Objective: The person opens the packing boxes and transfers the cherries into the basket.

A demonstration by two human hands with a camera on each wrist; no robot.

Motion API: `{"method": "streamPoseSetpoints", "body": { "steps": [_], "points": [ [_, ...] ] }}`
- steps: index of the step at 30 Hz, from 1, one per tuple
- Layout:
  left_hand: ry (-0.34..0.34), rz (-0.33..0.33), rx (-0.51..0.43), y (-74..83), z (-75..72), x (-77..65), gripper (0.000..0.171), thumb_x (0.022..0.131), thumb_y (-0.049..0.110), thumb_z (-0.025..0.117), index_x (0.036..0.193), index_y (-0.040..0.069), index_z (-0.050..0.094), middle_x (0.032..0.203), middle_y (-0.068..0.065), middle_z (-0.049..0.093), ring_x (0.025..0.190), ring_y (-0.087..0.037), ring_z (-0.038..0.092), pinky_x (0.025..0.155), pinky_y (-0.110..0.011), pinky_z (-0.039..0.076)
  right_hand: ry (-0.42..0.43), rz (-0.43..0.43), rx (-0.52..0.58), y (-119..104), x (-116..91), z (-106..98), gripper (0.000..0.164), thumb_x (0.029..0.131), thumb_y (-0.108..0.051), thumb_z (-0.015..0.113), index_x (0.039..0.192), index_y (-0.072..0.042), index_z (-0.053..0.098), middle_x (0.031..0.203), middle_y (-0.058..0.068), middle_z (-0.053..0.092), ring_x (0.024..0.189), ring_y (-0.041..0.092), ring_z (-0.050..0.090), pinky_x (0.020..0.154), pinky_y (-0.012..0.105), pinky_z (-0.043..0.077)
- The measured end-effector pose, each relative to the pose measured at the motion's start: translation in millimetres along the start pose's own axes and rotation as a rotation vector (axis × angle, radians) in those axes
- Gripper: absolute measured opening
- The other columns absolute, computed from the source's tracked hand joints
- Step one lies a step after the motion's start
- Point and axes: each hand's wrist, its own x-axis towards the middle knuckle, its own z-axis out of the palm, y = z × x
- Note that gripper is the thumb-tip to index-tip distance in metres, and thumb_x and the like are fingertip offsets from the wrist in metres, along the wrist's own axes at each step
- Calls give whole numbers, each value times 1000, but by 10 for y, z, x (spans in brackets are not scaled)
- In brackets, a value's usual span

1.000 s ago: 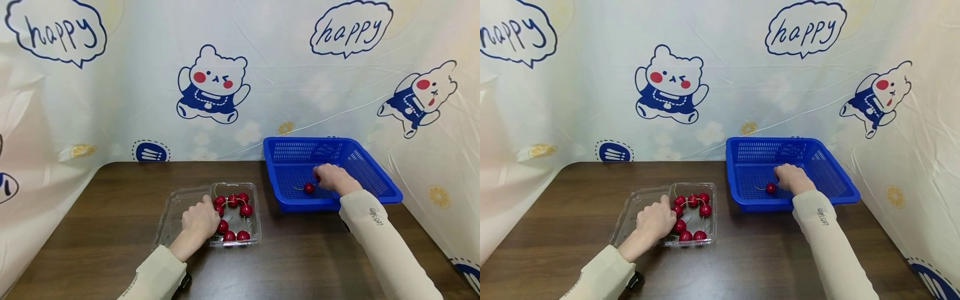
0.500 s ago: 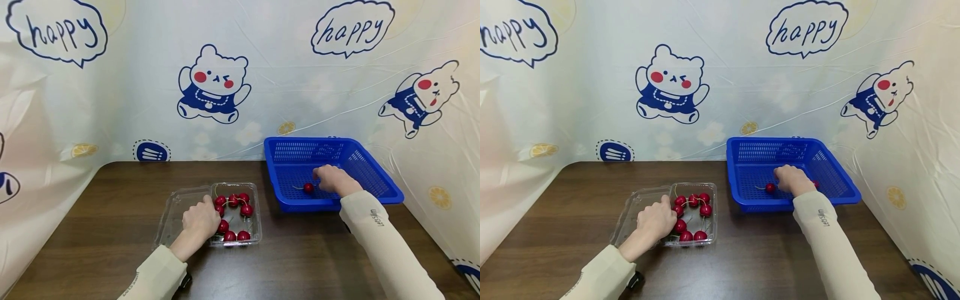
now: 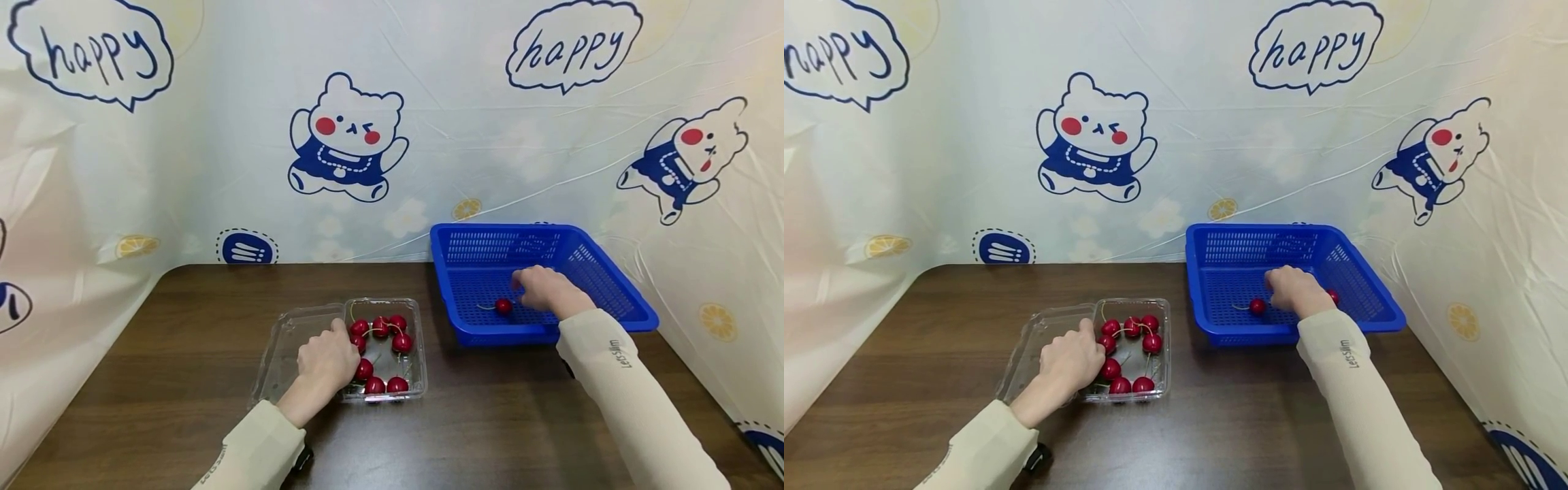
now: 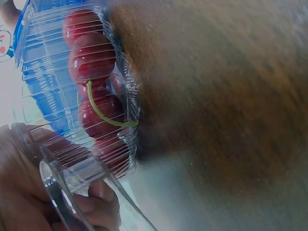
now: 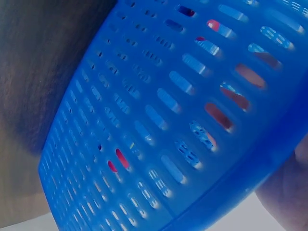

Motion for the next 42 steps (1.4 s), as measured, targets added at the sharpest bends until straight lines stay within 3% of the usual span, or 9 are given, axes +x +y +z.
{"method": "streamPoseSetpoints", "body": {
  "steps": [13, 22, 32, 42],
  "points": [
    [4, -7, 2, -5, -14, 4, 29, 89, 24, 56, 99, -4, 52, 69, -20, 63, 53, -33, 59, 45, -45, 50, 61, -56, -12, -44, 16, -61, 35, 91, -19, 63, 119, 3, 62, 116, 26, 68, 99, 39, 64, 87, 61, 51],
    [7, -9, 4, -4, -26, 7, 30, 89, 24, 57, 99, -4, 52, 67, -18, 61, 51, -31, 57, 44, -43, 50, 117, -87, -21, -186, 34, -293, 35, 93, -24, 61, 117, 2, 63, 114, 26, 68, 102, 40, 62, 88, 61, 51],
    [7, -13, 8, -1, -2, 9, 29, 89, 25, 56, 97, -3, 52, 71, -20, 64, 56, -35, 61, 46, -45, 51, 153, -125, 11, -241, -4, -359, 33, 95, -23, 59, 115, 2, 63, 113, 26, 68, 102, 40, 61, 90, 59, 50],
    [24, -3, -12, -4, 13, -4, 25, 89, 22, 54, 94, -2, 51, 72, -21, 65, 59, -38, 63, 46, -47, 49, 195, -199, 34, -558, -37, -532, 40, 97, -29, 55, 124, 0, 59, 124, 25, 61, 110, 39, 58, 94, 59, 47]
  ]
}}
